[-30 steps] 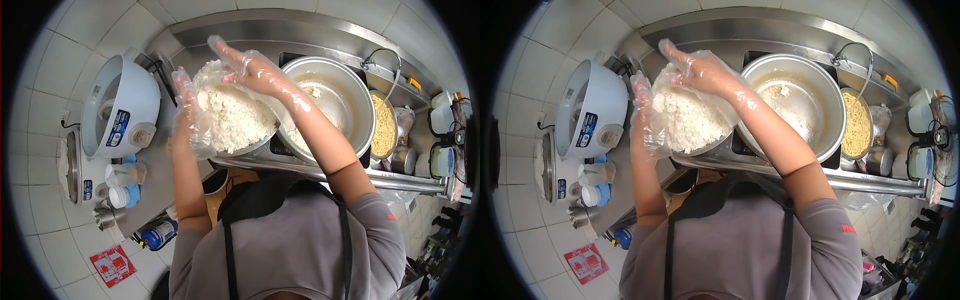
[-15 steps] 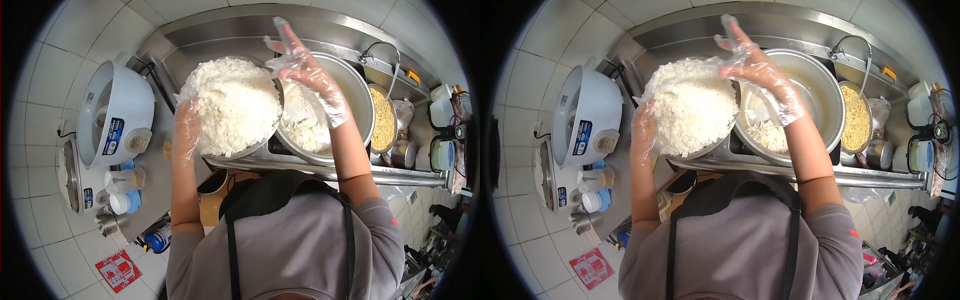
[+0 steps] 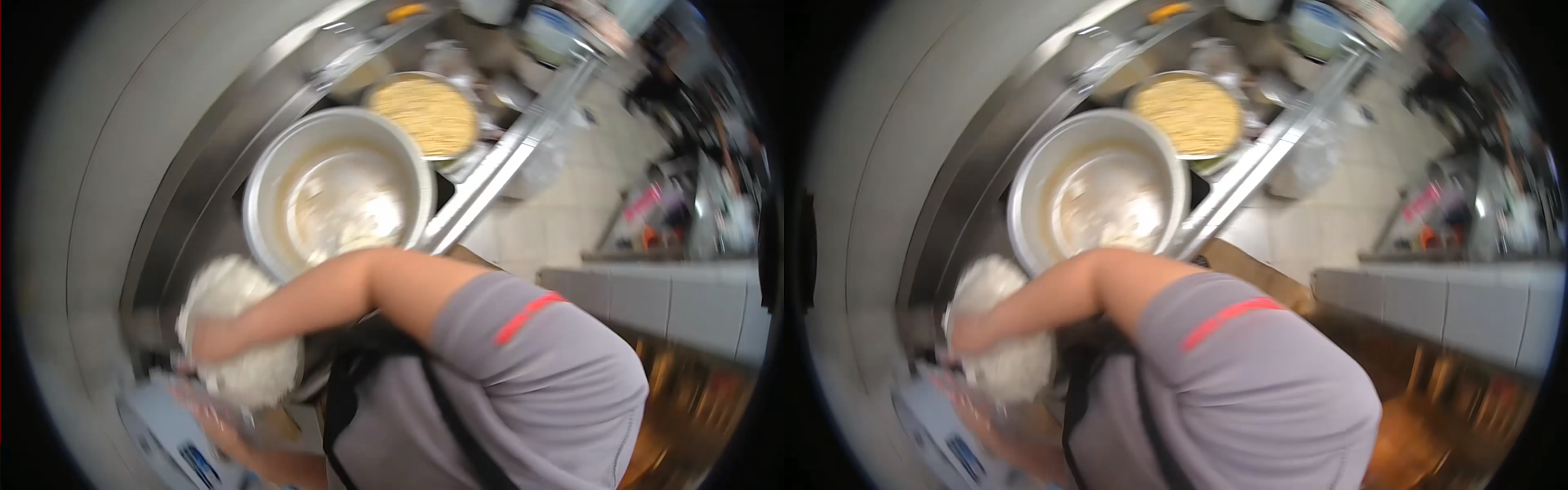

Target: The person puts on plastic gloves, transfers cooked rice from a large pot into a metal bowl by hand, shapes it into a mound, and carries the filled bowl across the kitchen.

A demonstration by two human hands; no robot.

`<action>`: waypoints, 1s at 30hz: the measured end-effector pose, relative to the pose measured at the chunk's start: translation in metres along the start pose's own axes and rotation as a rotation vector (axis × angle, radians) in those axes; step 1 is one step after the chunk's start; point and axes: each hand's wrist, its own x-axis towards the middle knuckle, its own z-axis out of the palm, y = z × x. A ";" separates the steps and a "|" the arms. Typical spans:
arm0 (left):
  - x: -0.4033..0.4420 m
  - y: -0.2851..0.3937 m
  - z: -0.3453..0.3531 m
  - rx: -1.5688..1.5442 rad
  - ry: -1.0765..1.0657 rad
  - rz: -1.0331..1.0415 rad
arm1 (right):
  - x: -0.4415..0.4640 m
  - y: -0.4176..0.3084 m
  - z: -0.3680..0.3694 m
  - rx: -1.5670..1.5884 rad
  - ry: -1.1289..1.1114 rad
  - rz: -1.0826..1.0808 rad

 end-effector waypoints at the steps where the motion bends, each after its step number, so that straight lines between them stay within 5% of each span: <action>1: 0.010 0.003 0.010 -0.095 0.021 0.058 | 0.016 0.031 0.032 -0.338 -0.064 -0.284; 4: 0.032 0.016 0.028 -0.398 0.068 0.186 | 0.011 -0.005 -0.003 -0.471 0.020 -0.320; 10: 0.061 0.023 0.022 -0.862 0.065 0.300 | 0.028 0.028 0.008 -0.481 -0.148 -0.142; 16: 0.082 0.019 0.010 -1.153 0.033 0.363 | 0.008 -0.047 -0.057 -0.027 0.002 -0.089; 17: 0.084 0.018 0.006 -1.194 0.027 0.374 | 0.008 -0.055 -0.062 0.034 -0.204 0.054; 19: 0.089 0.019 0.004 -1.255 0.015 0.390 | 0.009 -0.047 -0.039 0.100 -0.191 -0.044; 21: 0.093 0.018 0.003 -1.316 -0.007 0.404 | 0.019 -0.051 -0.024 0.030 0.123 -0.176; 23: 0.100 0.012 0.009 -1.352 -0.004 0.415 | 0.049 -0.079 -0.021 -0.174 0.730 -0.334; 24: 0.101 0.007 0.015 -1.354 0.017 0.436 | 0.050 -0.081 -0.018 -0.165 0.743 -0.372; 27: 0.101 0.057 0.042 -1.187 0.218 0.321 | 0.018 -0.024 -0.031 -0.009 0.052 -0.559; 30: 0.096 0.097 0.048 -0.684 0.324 0.245 | -0.051 -0.006 -0.107 0.520 -0.449 -0.112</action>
